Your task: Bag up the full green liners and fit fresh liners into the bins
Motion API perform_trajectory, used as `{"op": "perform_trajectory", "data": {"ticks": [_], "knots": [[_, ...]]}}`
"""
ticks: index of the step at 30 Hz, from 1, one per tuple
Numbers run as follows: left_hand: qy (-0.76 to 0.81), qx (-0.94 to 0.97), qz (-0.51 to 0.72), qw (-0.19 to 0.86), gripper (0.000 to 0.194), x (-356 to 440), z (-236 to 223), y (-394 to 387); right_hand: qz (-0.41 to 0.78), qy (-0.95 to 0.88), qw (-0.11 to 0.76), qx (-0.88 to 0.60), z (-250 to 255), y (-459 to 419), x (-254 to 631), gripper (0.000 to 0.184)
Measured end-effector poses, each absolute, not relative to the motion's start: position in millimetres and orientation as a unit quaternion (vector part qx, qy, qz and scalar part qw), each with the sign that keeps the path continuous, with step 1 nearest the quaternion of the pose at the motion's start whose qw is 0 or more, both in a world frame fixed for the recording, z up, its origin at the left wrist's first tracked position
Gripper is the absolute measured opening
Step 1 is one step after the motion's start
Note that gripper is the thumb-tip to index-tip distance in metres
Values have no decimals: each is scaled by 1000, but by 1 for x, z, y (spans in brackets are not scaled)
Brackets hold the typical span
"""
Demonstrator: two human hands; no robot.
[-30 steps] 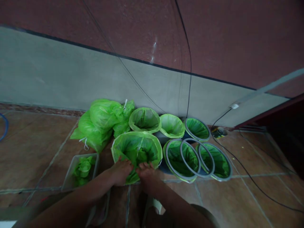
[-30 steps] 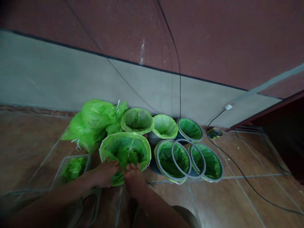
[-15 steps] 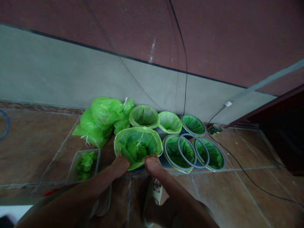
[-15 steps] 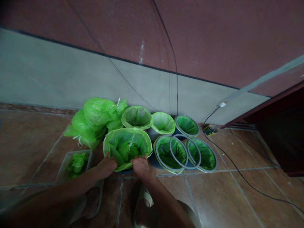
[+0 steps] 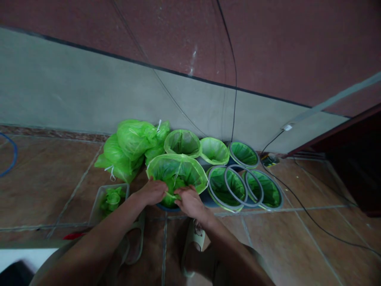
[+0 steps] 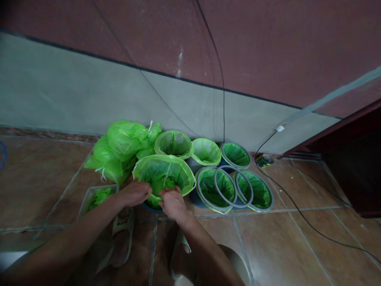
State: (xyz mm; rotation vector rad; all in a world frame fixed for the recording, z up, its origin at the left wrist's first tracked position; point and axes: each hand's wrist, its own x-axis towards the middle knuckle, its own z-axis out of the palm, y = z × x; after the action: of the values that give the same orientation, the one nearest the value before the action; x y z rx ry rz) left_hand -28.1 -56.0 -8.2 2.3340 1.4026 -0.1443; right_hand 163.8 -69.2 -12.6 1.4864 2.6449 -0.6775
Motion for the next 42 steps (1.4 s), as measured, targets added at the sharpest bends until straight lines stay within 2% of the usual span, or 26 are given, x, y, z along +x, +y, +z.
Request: {"op": "perform_trajectory", "data": {"ticks": [1,3,11,13,16,25,30,33,35,37,40,42], "knots": [[502,838,-54,207,24,-28,-7,-55,-211,853,24,477,-12,-70,160,20],[503,837,-51,211,23,-29,-6,-52,-210,851,29,481,-10,-67,159,24],[504,839,-10,204,20,-31,-5,-43,-242,835,-44,492,-10,-56,172,25],[504,839,-8,207,20,-29,-6,-42,-240,842,-37,481,-11,-58,169,32],[496,840,-16,218,20,-28,-9,-41,-222,845,-8,487,-11,-59,164,18],[561,808,-35,176,30,-56,-13,-35,-239,858,-12,454,-8,-56,178,22],[561,811,-12,165,31,-60,-2,-32,-274,844,-85,452,-2,-55,179,22],[598,788,39,141,36,-63,6,-25,-240,794,-144,539,5,-46,188,25],[650,745,83,122,38,-67,10,-19,-189,726,-128,648,7,-37,198,30],[723,675,98,111,42,-70,11,-14,-150,647,-73,744,7,-29,211,42],[805,571,43,155,71,-69,3,-11,-164,580,8,798,-2,-22,224,68],[810,549,7,206,81,-65,-7,-11,-206,572,28,793,-11,-20,227,79]]}}
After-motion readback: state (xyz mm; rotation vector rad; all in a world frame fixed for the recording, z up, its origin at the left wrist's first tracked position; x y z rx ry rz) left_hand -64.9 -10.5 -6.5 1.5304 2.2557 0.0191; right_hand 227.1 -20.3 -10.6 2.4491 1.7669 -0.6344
